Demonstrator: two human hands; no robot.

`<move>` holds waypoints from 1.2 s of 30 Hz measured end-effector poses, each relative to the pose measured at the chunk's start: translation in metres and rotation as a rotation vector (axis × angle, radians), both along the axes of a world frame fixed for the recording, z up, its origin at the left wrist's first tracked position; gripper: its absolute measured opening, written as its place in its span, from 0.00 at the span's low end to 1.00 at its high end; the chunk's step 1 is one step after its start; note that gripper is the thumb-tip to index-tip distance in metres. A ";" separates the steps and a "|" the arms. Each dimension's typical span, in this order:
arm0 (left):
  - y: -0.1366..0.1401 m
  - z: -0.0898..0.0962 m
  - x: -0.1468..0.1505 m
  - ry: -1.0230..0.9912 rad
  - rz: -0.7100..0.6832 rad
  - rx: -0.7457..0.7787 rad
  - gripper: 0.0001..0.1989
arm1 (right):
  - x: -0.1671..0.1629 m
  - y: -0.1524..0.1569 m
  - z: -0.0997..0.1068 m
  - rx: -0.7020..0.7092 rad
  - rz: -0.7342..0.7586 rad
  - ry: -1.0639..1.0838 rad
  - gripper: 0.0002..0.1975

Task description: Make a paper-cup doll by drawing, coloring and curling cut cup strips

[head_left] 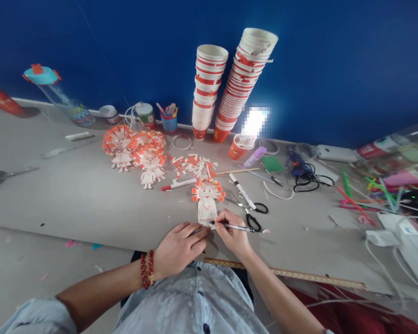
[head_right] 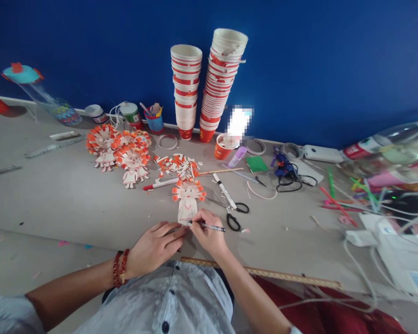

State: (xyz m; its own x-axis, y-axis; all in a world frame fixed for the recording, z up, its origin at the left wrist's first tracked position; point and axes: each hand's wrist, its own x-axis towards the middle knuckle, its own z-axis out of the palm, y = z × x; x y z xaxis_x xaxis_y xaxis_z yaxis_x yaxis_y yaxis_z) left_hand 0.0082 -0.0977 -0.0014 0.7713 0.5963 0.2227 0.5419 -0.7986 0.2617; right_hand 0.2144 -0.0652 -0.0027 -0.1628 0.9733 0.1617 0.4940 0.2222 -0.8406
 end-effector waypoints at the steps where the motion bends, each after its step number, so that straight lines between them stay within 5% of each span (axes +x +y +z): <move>1: 0.000 0.000 0.000 0.000 0.000 -0.001 0.10 | 0.000 0.000 0.000 -0.001 -0.001 0.004 0.07; 16: 0.000 0.002 0.000 0.015 0.009 0.010 0.08 | 0.006 -0.002 -0.009 -0.046 -0.065 0.219 0.07; 36: 0.000 0.002 0.001 0.010 0.007 -0.016 0.09 | 0.001 -0.001 -0.001 0.003 -0.013 0.057 0.07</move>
